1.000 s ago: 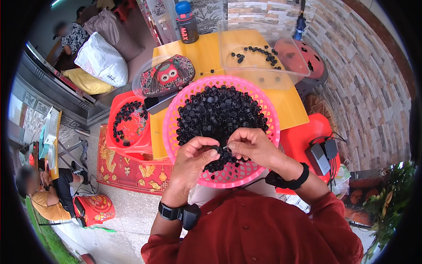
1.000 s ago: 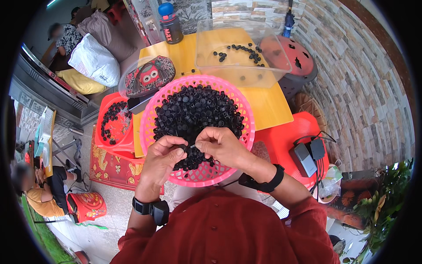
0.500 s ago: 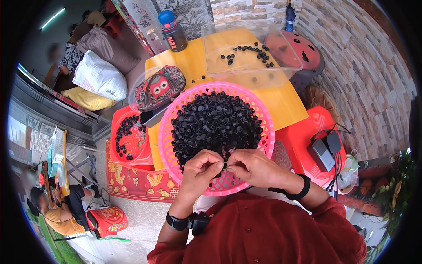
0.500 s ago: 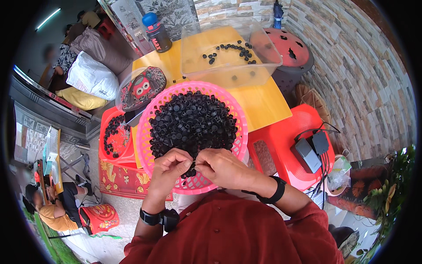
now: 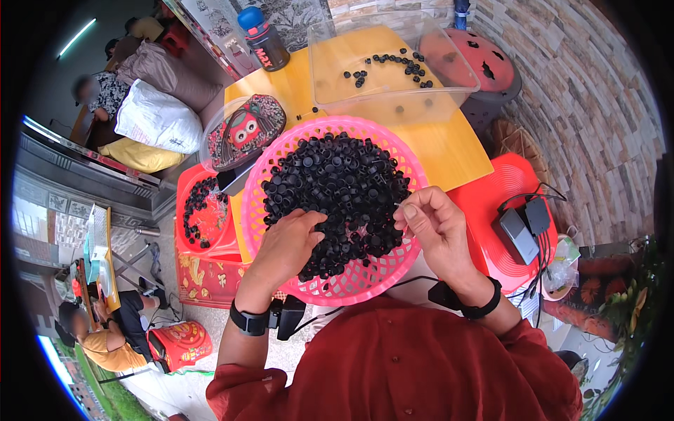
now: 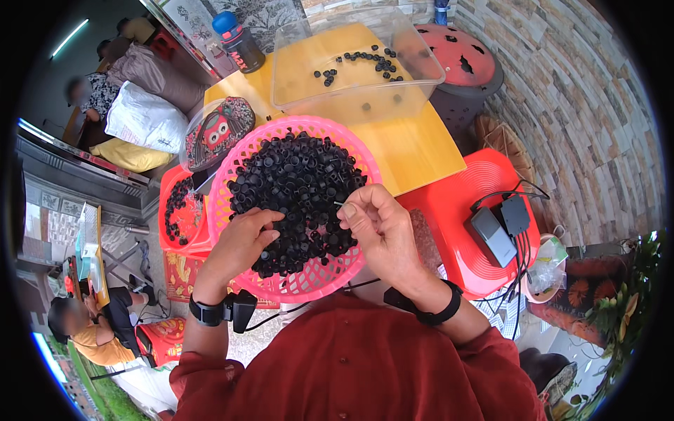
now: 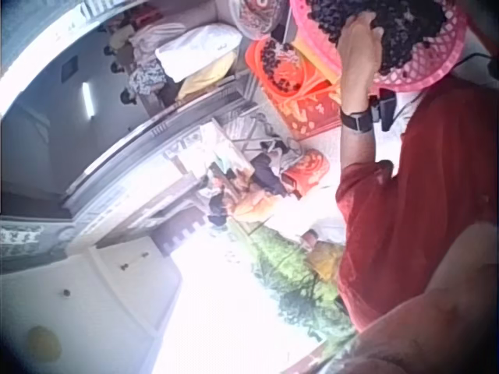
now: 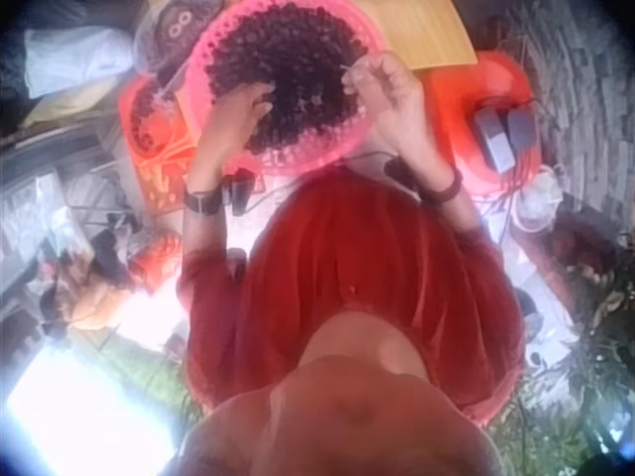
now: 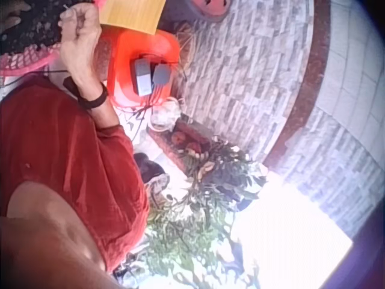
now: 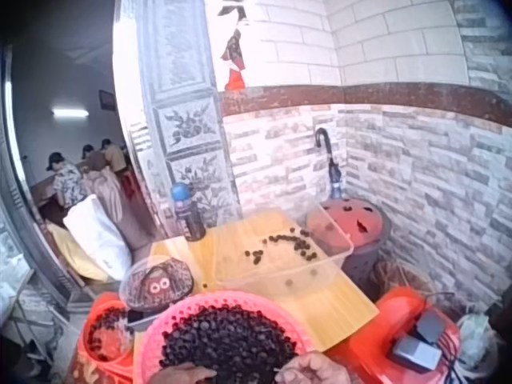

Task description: The person is manually assembling small black plastic components by hand in a pink bowl.

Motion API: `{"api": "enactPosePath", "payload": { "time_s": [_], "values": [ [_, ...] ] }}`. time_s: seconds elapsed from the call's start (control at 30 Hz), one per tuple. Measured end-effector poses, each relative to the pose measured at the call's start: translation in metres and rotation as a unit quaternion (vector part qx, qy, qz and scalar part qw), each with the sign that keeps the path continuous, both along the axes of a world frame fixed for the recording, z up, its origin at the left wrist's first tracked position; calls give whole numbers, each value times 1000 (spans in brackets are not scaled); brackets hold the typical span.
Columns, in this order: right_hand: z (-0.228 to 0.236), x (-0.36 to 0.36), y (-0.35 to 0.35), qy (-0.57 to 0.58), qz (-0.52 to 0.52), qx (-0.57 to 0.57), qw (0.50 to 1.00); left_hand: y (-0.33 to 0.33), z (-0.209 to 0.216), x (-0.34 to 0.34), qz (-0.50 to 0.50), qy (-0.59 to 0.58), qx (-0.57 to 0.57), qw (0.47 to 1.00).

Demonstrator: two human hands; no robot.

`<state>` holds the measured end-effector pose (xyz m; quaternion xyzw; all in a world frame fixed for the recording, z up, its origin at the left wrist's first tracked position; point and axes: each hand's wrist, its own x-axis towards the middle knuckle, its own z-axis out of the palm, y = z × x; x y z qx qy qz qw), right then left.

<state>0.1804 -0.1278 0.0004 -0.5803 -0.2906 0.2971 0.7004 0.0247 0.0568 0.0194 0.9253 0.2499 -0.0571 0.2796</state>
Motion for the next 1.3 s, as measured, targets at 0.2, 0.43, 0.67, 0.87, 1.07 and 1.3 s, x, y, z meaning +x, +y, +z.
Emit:
{"api": "enactPosePath", "payload": {
  "time_s": [0.2, 0.43, 0.67, 0.87, 1.07, 1.3],
  "values": [
    [-5, 0, -5, 15, 23, 8, 1000, -7, -16, 20, 9, 22, 56, 998],
    [-6, 3, -11, 31, 31, 17, 999, -1, -14, 28, -51, 101, 73, 991],
    [-7, 5, -13, 36, 35, 29, 998, -6, -24, 35, -114, -12, 10, 993],
    [-11, 3, -16, 35, 44, 28, 998, -7, -22, 32, -146, 76, 74, 984],
    [-11, 3, -16, 32, 48, 30, 998, -13, -21, 33, -132, 40, 81, 987],
    [-13, -1, -12, 8, 54, 28, 998, -18, -34, 38, -165, 27, 57, 984]
  ]
}}
